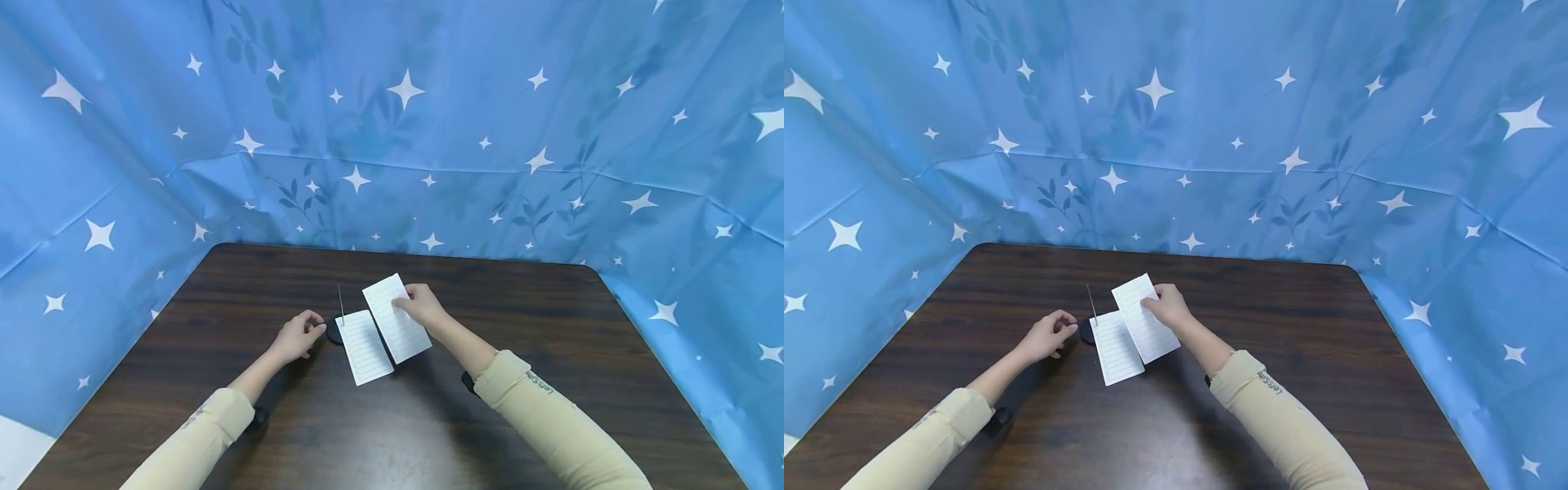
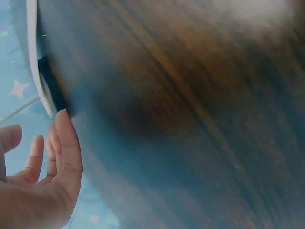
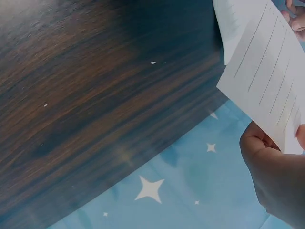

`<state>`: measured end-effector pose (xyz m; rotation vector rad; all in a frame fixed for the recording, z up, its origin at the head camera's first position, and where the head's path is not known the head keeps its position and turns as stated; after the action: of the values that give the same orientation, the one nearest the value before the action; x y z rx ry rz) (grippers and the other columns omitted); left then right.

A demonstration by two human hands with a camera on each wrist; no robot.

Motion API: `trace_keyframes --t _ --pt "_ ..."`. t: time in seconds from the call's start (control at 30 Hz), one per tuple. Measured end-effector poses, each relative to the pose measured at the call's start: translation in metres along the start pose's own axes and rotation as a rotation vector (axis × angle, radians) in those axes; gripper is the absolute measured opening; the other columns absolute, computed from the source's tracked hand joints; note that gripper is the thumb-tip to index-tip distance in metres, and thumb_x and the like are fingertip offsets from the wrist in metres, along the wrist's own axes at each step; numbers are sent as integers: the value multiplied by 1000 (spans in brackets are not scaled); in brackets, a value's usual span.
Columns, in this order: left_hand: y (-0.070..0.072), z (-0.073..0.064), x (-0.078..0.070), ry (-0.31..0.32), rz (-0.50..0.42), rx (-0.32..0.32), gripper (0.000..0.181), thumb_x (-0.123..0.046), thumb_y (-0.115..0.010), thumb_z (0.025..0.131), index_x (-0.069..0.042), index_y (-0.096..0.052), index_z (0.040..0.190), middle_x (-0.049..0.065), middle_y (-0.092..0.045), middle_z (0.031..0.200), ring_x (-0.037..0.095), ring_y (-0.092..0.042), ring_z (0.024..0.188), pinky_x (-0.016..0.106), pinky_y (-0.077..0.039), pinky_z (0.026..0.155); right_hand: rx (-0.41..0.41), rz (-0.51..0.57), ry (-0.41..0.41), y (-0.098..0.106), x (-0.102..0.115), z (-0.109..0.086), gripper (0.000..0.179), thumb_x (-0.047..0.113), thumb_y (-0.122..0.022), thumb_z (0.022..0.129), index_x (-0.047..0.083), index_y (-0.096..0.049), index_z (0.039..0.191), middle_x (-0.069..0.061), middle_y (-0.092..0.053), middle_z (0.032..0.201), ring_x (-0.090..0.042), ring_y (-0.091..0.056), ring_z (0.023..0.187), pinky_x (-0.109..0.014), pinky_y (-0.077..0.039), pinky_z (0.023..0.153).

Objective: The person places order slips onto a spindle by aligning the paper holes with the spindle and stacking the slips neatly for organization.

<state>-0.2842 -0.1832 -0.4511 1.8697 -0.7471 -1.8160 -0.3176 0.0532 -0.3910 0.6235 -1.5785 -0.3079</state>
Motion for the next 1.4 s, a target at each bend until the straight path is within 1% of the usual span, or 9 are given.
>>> trace_keyframes --t 0.13,0.27,0.37,0.53,0.83,1.07,1.2,1.3,1.4 --pt "11 -2 -8 -32 -36 -93 22 -13 -52 96 4 -57 109 8 -52 74 22 -58 58 27 -55 48 9 55 8 -6 6 0 26 11 -57 90 -6 -62 111 -19 -64 106 -23 -58 87 -29 -46 72" --pt "23 -1 -20 -81 -86 -189 23 -14 -51 97 5 -62 106 20 -60 82 29 -62 64 24 -56 51 13 114 7 -12 11 2 26 11 -57 91 -5 -63 111 -18 -65 105 -21 -57 84 -26 -44 68" --pt "29 -2 -29 -108 -121 -236 25 -15 -51 97 4 -65 106 24 -64 90 21 -61 62 22 -55 53 16 158 4 -16 14 4 27 13 -56 92 -5 -63 112 -18 -65 104 -19 -56 83 -24 -43 67" --pt "34 -2 -42 -129 -166 -294 26 -17 -52 97 2 -67 107 22 -67 91 1 -54 56 22 -56 52 18 202 -21 -23 18 9 28 15 -56 92 -4 -63 112 -16 -65 103 -17 -54 82 -24 -42 68" --pt "31 6 -52 -124 -204 -331 27 -20 -55 96 2 -67 108 18 -64 85 1 -53 54 21 -55 52 25 214 -27 -31 27 19 27 14 -57 92 -5 -64 108 -17 -65 100 -16 -53 77 -22 -41 63" --pt "31 11 -62 -122 -215 -341 29 -22 -56 95 2 -67 107 26 -62 87 25 -64 58 24 -55 51 29 230 -43 -33 32 22 27 15 -56 92 -5 -64 109 -16 -65 101 -16 -53 77 -22 -42 63" --pt "30 13 -65 -109 -237 -347 28 -21 -56 95 3 -67 106 24 -63 88 33 -64 65 25 -56 52 34 236 -46 -34 34 22 27 15 -56 92 -4 -64 110 -16 -65 101 -16 -55 76 -21 -43 63" --pt "29 14 -67 -97 -271 -344 27 -20 -58 94 3 -67 104 22 -63 88 32 -63 67 23 -55 51 42 232 -50 -36 34 22 27 14 -56 92 -4 -64 109 -16 -66 99 -15 -56 74 -21 -44 62" --pt "28 15 -68 -81 -304 -349 26 -20 -62 91 4 -67 101 18 -63 85 24 -62 62 21 -55 50 46 227 -50 -37 35 21 26 14 -56 92 -5 -64 109 -16 -66 98 -14 -56 73 -20 -45 61"
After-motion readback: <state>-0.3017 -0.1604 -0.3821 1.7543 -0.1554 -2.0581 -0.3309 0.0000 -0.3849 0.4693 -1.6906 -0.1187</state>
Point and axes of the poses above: each hand's wrist, its own z-axis towards the middle knuckle, its own y-axis out of the back of the hand, x = y × z, the point moved 6 cm from there along z, towards the middle knuckle
